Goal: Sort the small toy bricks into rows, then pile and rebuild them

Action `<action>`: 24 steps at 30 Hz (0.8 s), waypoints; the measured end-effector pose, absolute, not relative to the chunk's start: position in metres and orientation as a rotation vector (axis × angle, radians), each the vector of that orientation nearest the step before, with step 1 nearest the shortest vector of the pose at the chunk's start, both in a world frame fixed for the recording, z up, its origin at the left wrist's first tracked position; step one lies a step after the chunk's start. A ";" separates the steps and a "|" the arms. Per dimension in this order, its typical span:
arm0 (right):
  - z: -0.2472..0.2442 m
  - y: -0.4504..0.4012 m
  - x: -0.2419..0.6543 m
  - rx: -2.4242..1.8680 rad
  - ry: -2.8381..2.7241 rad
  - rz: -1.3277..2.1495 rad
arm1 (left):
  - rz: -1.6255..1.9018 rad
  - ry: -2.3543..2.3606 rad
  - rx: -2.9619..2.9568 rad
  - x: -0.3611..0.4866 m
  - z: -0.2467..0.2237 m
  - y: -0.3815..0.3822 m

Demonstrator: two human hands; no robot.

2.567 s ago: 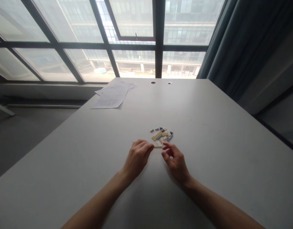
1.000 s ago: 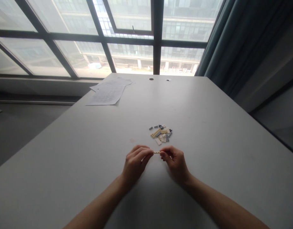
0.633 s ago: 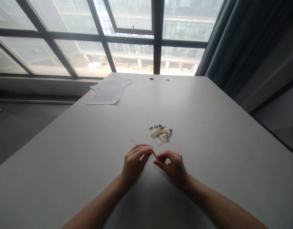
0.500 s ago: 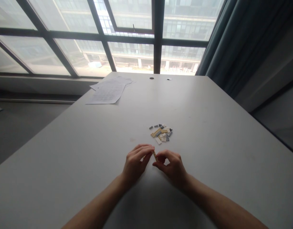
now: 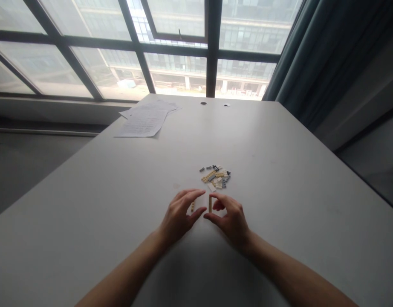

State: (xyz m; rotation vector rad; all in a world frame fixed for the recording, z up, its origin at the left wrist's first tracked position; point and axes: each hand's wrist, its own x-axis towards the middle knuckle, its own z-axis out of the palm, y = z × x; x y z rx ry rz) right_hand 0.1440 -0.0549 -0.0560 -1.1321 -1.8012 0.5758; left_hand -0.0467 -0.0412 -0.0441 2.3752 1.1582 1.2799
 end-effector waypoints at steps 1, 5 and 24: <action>-0.055 -0.054 0.144 -1.180 -1.813 0.579 | 1.229 1.168 2.438 -0.053 -0.043 -0.036; -0.048 -0.047 0.143 -1.344 -1.986 0.602 | 0.910 1.265 2.530 -0.080 -0.046 -0.021; -0.043 -0.011 0.139 -1.258 -2.356 0.701 | 0.515 1.251 2.568 -0.094 -0.054 -0.016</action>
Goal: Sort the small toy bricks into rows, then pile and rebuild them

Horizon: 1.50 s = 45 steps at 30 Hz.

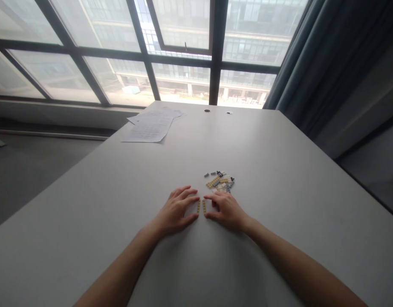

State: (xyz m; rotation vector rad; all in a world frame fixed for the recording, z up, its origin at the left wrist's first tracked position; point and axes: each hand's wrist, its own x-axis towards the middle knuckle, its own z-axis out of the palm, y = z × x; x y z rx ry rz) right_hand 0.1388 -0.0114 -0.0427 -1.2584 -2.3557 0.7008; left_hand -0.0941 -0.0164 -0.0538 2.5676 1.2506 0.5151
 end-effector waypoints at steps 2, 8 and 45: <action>-0.042 -0.012 0.136 -1.275 -2.341 0.677 | 0.527 1.257 2.571 -0.094 -0.055 -0.016; -0.044 -0.016 0.131 -1.291 -2.317 0.616 | 0.533 1.268 2.585 -0.093 -0.057 -0.016; -0.053 -0.036 0.170 -1.270 -1.882 0.576 | 0.590 1.672 2.500 -0.029 -0.034 0.030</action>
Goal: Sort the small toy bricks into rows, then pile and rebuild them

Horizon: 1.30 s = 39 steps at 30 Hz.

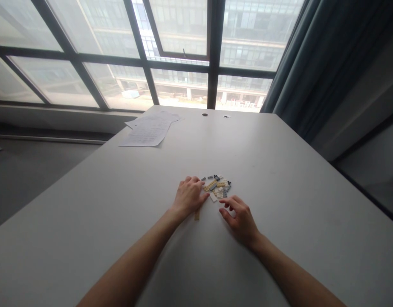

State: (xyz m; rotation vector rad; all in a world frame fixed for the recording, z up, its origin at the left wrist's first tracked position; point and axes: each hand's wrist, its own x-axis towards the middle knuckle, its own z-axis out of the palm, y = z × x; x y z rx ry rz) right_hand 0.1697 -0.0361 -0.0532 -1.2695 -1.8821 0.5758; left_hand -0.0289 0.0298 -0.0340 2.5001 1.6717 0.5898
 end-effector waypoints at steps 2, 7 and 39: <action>-0.053 -0.036 0.170 -1.277 -1.867 0.582 | 0.617 1.705 2.498 -0.023 -0.037 0.034; -0.053 -0.035 0.172 -1.278 -1.846 0.616 | 0.671 1.680 2.485 -0.026 -0.042 0.033; -0.047 -0.049 0.145 -0.898 -1.208 1.440 | 1.325 0.942 2.602 -0.021 -0.033 -0.030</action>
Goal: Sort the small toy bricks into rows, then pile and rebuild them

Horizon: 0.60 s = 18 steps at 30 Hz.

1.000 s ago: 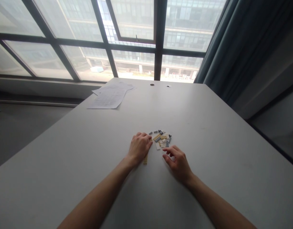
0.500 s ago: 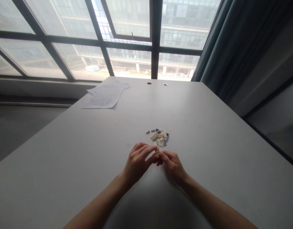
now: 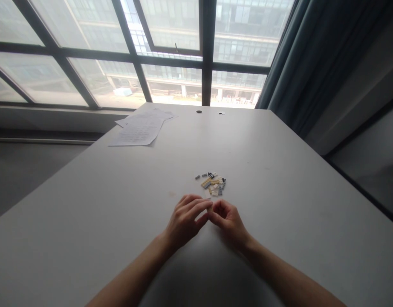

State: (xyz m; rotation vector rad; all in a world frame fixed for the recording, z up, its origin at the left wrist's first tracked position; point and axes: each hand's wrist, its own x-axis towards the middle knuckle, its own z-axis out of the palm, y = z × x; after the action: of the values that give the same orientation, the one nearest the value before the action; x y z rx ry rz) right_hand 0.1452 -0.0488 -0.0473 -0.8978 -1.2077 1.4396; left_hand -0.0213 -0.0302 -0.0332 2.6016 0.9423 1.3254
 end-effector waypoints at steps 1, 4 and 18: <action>-0.047 -0.049 0.145 -0.899 -1.206 1.430 | 1.344 0.945 2.583 -0.021 -0.034 -0.030; -0.046 -0.049 0.145 -0.905 -1.209 1.426 | 1.399 0.937 2.531 -0.021 -0.035 -0.030; -0.047 -0.049 0.149 -0.958 -1.303 1.368 | 1.403 0.814 2.475 -0.018 -0.032 -0.030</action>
State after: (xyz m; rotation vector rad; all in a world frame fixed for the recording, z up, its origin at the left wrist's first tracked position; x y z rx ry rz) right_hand 0.1486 -0.0488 -0.0474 -0.9579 -1.3033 1.3677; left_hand -0.0184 -0.0304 -0.0324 2.4748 0.8136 1.4032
